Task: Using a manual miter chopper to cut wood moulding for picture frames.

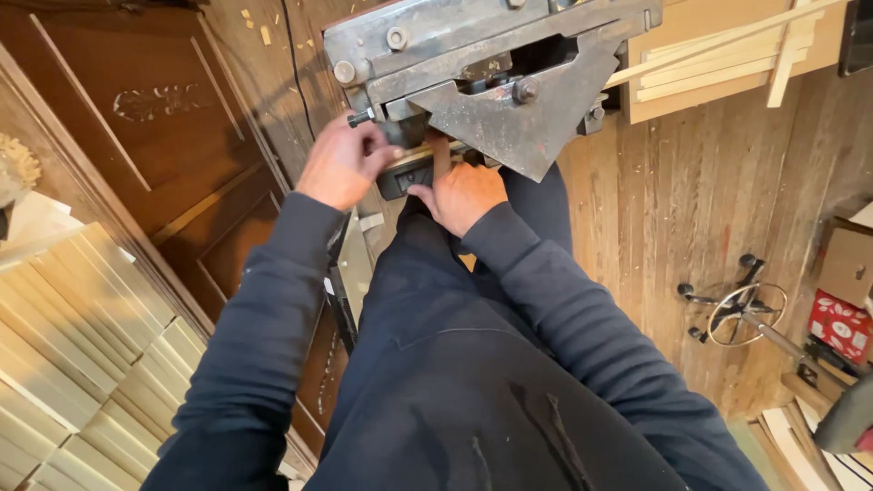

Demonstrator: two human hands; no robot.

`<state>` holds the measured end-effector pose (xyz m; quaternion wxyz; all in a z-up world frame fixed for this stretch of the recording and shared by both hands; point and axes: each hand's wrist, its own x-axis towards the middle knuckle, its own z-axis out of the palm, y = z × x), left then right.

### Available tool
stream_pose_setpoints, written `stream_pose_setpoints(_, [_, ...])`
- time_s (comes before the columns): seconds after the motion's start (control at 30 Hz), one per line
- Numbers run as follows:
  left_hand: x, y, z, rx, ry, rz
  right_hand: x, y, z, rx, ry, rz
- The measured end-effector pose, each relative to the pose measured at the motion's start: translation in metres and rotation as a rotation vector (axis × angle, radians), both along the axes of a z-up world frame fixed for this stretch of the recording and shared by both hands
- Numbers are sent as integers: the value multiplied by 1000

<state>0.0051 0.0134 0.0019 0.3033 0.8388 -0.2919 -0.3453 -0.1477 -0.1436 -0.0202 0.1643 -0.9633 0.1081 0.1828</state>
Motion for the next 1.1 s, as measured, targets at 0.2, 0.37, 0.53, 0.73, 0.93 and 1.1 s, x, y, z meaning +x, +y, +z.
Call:
stream_pose_setpoints(0.2, [8, 29, 1, 69, 173, 29, 0, -2, 3, 21, 59, 4])
stream_pose_setpoints(0.37, [10, 45, -22, 71, 496, 132, 2, -3, 7, 26, 58, 10])
stream_pose_setpoints(0.53, [9, 67, -28, 76, 661, 197, -2, -2, 1, 25, 41, 24])
stream_pose_setpoints(0.73, [3, 76, -35, -65, 688, 239, 1, 0, 10, 16, 91, 35])
stream_pose_setpoints(0.93, [1, 74, -37, -77, 614, 247, 3, -3, 11, 48, 66, 15])
stream_pose_setpoints(1.1, [0, 75, -42, -100, 637, 277, 4, -2, 10, 27, 111, 10])
